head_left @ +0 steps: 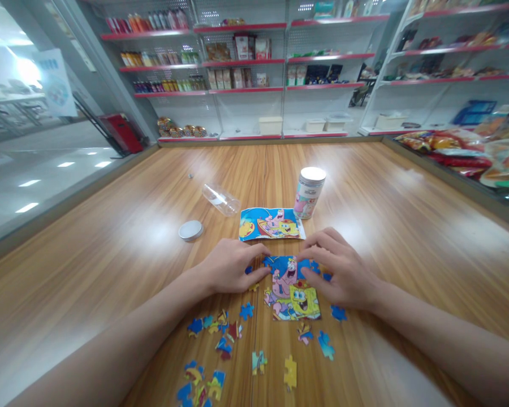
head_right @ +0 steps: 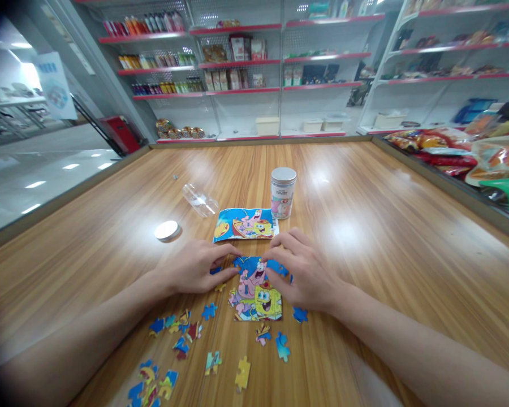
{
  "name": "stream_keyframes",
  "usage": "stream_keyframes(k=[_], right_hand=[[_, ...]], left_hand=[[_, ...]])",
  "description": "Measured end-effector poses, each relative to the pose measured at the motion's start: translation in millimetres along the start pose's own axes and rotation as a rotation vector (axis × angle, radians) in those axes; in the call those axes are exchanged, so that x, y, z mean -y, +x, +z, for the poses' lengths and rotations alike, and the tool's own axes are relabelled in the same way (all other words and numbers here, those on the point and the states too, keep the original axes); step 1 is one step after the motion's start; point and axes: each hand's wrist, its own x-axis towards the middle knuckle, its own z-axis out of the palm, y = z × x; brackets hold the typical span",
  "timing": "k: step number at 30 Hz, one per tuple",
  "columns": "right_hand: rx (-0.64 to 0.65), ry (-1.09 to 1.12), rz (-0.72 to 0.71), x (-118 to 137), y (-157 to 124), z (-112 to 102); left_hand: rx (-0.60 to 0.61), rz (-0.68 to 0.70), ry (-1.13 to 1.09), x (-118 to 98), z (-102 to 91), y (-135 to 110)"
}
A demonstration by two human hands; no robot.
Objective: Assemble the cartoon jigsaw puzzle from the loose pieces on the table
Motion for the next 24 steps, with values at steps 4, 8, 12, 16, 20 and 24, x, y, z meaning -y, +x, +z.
stream_keyframes(k=[4,8,12,16,20,24], right_hand=[[0.036,0.015,-0.043,7.8,0.5,5.0],[0.029,0.045,-0.022,7.6,-3.2,11.1],[0.046,0.033,-0.004,9.3,-2.1,12.4],[0.235,-0.056,-0.020,14.6,3.4,10.5],[0.349,-0.105,0.003,17.0,6.3,9.2],[0.345,-0.104,0.003,15.9,6.0,9.6]], left_hand=[[-0.015,0.000,-0.006,-0.1,0.5,-0.5],[-0.015,0.001,-0.005,1.2,1.5,-0.2],[-0.014,-0.004,-0.015,2.3,2.5,0.1],[-0.027,0.008,-0.028,1.9,3.1,-0.1],[-0.021,-0.011,-0.049,0.0,2.1,0.7],[-0.005,-0.063,-0.094,-2.2,1.3,2.4]])
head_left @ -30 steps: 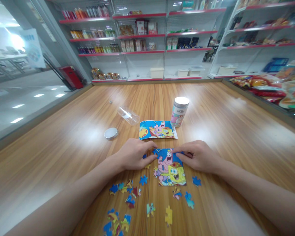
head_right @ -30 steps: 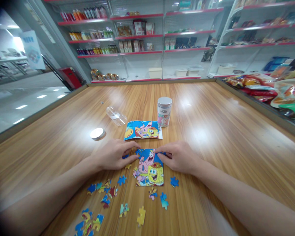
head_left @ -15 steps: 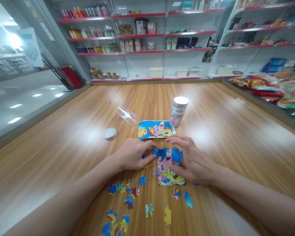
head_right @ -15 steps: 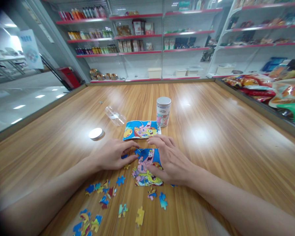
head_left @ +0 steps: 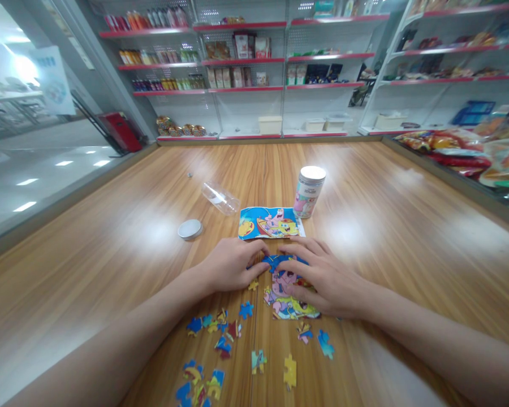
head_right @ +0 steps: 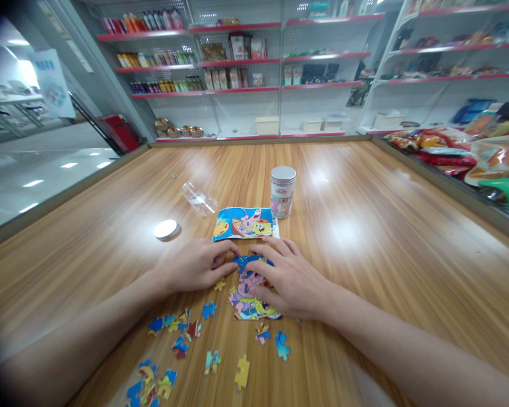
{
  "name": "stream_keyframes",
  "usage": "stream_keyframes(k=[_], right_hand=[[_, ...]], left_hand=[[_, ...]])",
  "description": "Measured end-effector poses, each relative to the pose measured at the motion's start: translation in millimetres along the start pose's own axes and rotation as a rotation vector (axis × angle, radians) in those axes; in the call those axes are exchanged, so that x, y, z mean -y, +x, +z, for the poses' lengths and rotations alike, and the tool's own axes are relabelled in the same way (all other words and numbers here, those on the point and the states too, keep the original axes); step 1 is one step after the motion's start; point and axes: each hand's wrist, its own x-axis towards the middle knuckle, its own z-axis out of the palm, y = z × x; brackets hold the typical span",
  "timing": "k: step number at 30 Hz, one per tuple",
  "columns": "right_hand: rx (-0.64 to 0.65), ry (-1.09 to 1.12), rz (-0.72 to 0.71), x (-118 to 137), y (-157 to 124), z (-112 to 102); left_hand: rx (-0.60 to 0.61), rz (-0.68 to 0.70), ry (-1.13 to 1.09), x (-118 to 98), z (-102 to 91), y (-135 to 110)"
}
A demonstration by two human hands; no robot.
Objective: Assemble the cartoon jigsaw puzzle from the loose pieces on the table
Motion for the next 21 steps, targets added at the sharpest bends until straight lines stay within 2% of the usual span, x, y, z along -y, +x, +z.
stream_keyframes(k=[5,11,16,19,21], right_hand=[[-0.024,0.019,0.020,-1.0,0.5,1.5],[0.006,-0.011,0.018,-2.7,1.1,2.2],[-0.019,0.006,0.001,-3.1,1.2,2.4],[-0.082,0.076,-0.027,-3.4,1.1,1.4],[-0.221,0.179,-0.006,-5.5,-0.3,0.8]], left_hand=[[0.029,-0.035,-0.019,-1.3,-0.5,1.6],[0.031,-0.053,-0.052,-3.0,-0.8,1.1],[0.015,-0.018,-0.067,-2.1,-1.5,0.1],[-0.006,-0.037,-0.051,3.4,-1.7,0.0],[-0.025,-0.062,-0.025,7.9,-1.3,0.0]])
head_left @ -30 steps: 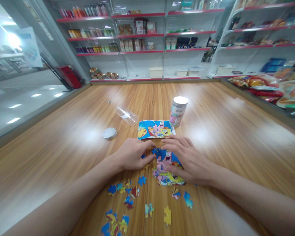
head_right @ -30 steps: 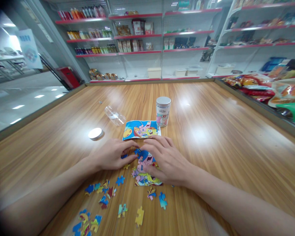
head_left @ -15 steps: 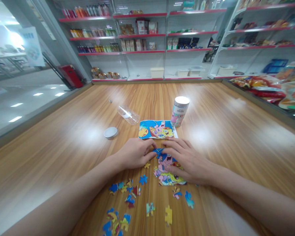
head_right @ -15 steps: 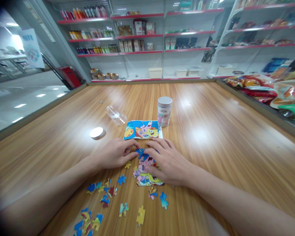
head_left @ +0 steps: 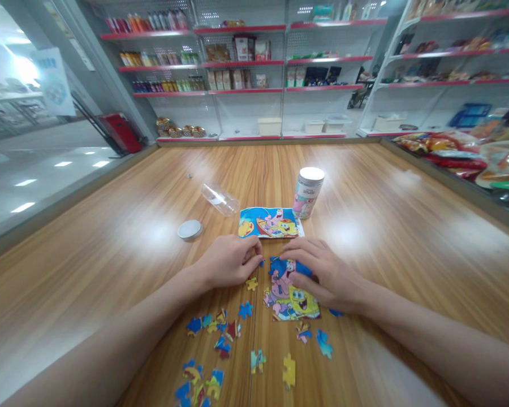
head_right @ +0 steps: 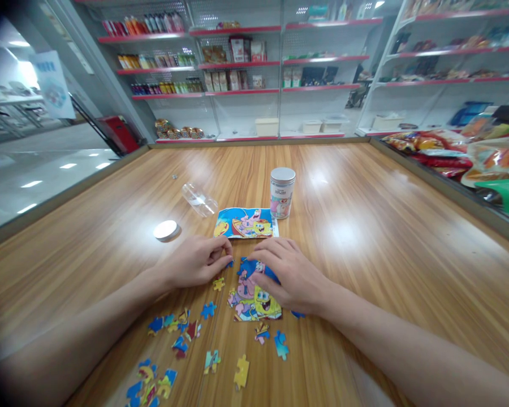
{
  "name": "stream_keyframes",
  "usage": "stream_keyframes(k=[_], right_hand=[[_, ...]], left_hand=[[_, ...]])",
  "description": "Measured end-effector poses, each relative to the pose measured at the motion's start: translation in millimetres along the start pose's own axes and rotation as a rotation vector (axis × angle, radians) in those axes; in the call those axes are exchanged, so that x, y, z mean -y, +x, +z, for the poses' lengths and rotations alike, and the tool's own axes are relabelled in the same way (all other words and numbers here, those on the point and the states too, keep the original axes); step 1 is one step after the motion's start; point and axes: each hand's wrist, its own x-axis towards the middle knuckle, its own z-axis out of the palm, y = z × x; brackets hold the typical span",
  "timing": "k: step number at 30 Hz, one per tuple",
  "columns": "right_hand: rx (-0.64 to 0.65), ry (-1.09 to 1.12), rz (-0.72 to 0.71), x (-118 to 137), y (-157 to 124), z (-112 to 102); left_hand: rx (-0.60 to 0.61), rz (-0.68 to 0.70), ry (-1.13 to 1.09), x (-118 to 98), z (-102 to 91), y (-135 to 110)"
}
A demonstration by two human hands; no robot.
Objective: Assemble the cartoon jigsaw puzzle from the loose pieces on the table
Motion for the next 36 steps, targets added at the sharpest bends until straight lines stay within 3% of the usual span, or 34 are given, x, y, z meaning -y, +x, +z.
stream_keyframes(k=[4,7,9,11,15,17,20,23,32,34,36], right_hand=[[-0.376,0.156,0.279,-13.7,-4.8,-4.3],[-0.368,0.335,0.574,-32.3,-6.3,-10.4],[-0.363,0.464,0.677,-45.0,-5.4,-17.0],[-0.249,0.601,0.696,-54.8,-3.7,-25.8],[0.274,0.741,0.653,-61.2,-1.3,-44.5],[0.451,0.711,0.640,-59.0,-0.5,-50.3],[0.540,0.654,0.627,-54.5,1.1,-53.1],[0.556,0.651,0.614,-53.7,1.6,-53.2],[0.503,0.739,0.615,-60.6,-4.6,-54.8],[0.348,0.724,0.619,-61.8,-6.5,-50.8],[0.086,0.707,0.634,-64.1,-8.4,-45.5]], left_hand=[[-0.017,-0.003,0.022,7.2,1.5,-0.2],[-0.042,0.021,0.015,12.7,3.5,-1.3],[-0.072,0.045,0.007,17.7,5.4,-2.4],[-0.110,0.087,-0.001,23.0,7.3,-3.9],[-0.173,0.190,-0.012,28.6,9.0,-7.3],[-0.153,0.275,-0.017,28.7,9.4,-8.4],[-0.095,0.370,-0.038,28.4,10.3,-8.8],[-0.104,0.348,-0.062,29.4,10.9,-8.7],[-0.179,0.150,-0.172,38.2,14.1,-8.1],[-0.242,0.100,-0.237,39.3,15.3,-7.1],[-0.332,0.025,-0.322,39.4,15.6,-5.8]])
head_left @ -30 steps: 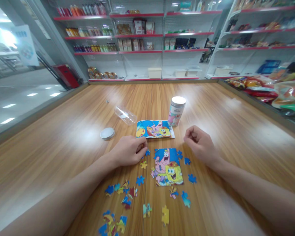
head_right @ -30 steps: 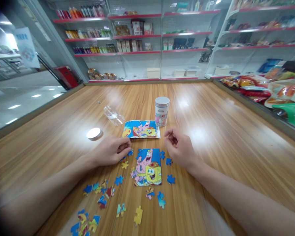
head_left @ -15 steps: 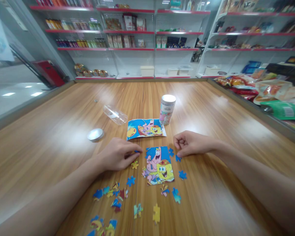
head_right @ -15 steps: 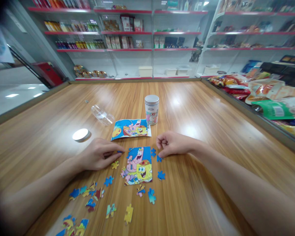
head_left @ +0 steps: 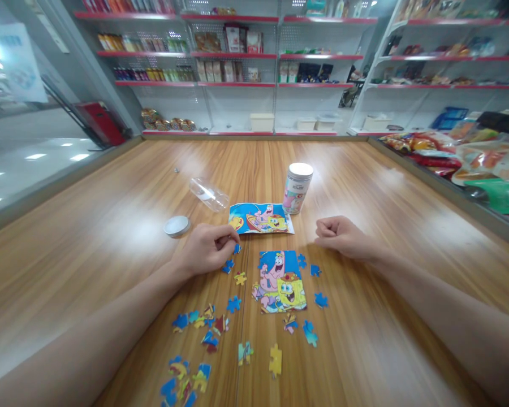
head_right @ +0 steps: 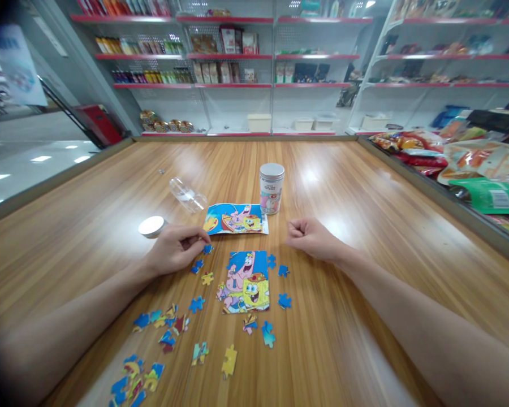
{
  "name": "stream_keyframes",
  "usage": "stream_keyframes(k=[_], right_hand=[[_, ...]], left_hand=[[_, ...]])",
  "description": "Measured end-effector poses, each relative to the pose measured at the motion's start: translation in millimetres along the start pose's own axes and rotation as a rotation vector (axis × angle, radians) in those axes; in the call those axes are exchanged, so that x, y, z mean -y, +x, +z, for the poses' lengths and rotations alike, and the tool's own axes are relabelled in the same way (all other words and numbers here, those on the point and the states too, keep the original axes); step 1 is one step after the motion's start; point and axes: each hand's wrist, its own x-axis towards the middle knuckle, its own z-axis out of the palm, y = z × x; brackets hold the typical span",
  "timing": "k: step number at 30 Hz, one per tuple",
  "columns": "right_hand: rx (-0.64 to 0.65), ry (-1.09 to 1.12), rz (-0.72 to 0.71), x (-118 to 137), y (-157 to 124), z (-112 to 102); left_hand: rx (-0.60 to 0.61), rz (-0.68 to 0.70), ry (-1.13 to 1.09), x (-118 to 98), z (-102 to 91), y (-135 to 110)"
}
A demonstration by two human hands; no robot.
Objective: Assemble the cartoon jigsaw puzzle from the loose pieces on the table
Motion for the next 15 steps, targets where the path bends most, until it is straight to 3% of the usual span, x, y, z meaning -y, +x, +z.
stream_keyframes(k=[3,7,11,15], right_hand=[[-0.268,0.156,-0.058,-7.2,3.4,1.7],[-0.384,0.356,-0.042,-12.4,9.0,-3.2],[-0.511,0.419,-0.067,-20.0,15.7,-15.8],[-0.548,0.446,-0.085,-29.3,20.4,-26.8]], left_hand=[[-0.192,-0.180,-0.263,0.8,-0.3,3.7],[-0.372,-0.310,-0.533,15.1,-6.0,14.2],[-0.468,-0.343,-0.670,42.8,-22.8,26.2],[-0.462,-0.343,-0.776,57.0,-38.3,29.5]])
